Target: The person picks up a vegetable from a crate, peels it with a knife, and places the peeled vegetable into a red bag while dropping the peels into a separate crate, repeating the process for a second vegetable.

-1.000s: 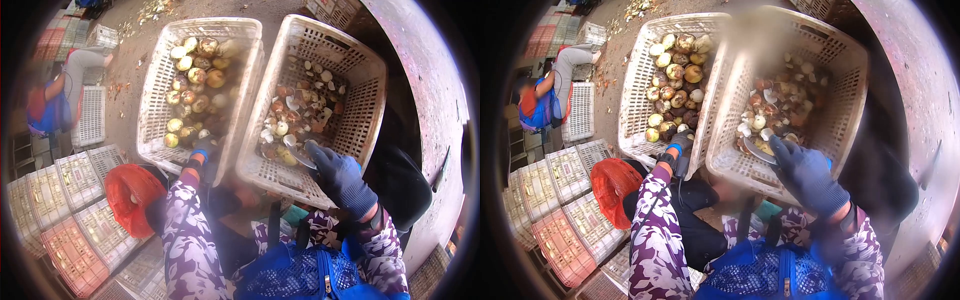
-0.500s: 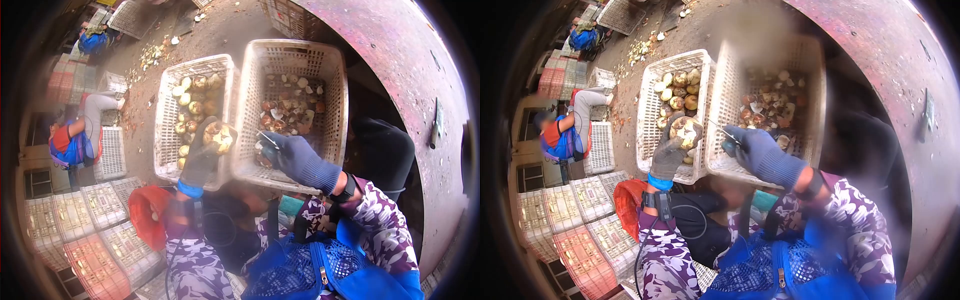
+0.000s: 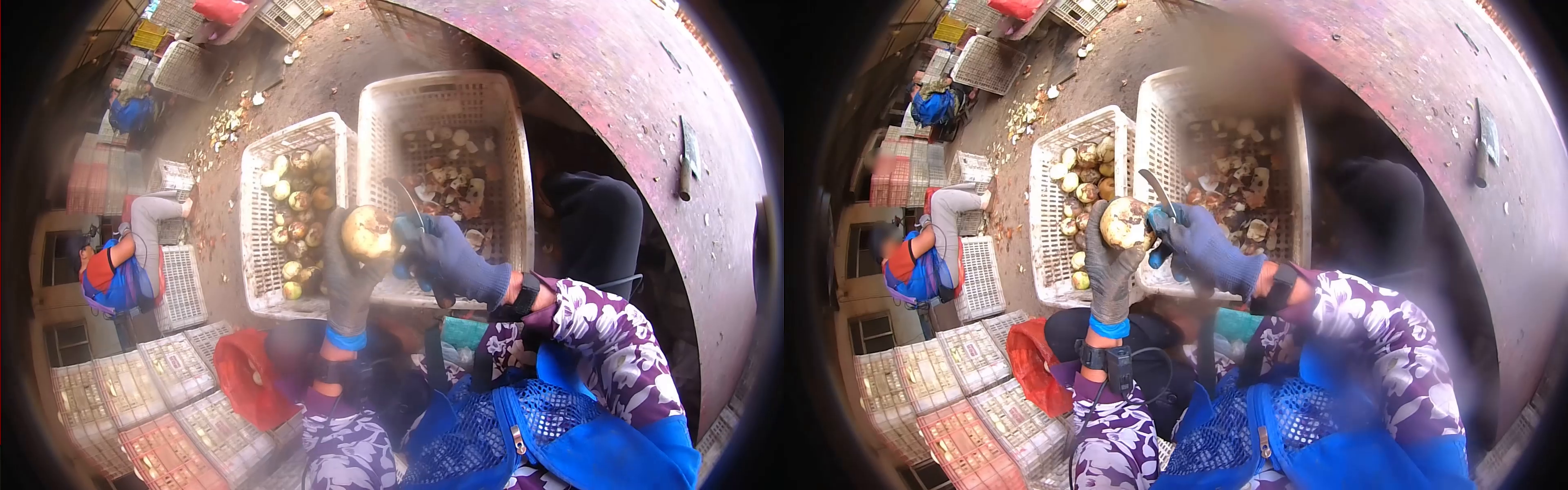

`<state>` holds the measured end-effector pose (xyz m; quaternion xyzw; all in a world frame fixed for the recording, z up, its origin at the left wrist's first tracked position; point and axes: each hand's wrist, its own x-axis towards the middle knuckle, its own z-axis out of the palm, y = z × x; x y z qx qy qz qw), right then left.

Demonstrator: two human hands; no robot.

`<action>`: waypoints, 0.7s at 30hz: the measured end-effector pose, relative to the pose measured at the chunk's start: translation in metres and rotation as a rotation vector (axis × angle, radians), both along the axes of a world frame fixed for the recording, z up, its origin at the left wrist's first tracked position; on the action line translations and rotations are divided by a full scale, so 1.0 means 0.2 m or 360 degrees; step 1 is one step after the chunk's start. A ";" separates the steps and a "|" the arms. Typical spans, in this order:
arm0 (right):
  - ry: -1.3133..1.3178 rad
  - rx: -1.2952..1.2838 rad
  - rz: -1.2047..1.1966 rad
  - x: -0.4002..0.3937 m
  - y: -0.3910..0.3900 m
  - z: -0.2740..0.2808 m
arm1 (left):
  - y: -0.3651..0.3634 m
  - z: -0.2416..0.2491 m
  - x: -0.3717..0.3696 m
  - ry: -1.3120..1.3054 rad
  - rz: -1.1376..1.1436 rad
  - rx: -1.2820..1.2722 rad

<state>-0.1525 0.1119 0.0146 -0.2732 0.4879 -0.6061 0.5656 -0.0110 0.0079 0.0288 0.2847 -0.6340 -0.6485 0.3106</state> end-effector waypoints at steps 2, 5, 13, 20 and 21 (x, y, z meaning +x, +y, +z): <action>-0.0138 0.0085 -0.0002 -0.01 0.01 0.04 | -0.01 -0.04 -0.03 0.0108 -0.0032 -0.0030; -0.0263 0.0322 0.0167 -0.06 0.03 0.19 | 0.00 -0.06 -0.03 0.0130 -0.0096 -0.0098; -0.0554 -0.0377 -0.0069 -0.32 -0.05 0.20 | -0.10 -0.13 0.10 0.0382 -0.0187 0.0711; 0.0762 -0.0323 0.0311 -0.22 0.04 -0.08 | -0.11 -0.11 0.11 0.0815 -0.0047 0.1324; 0.0458 -0.0240 0.0308 -0.23 0.03 -0.08 | -0.10 -0.10 0.12 0.0824 -0.0055 0.1364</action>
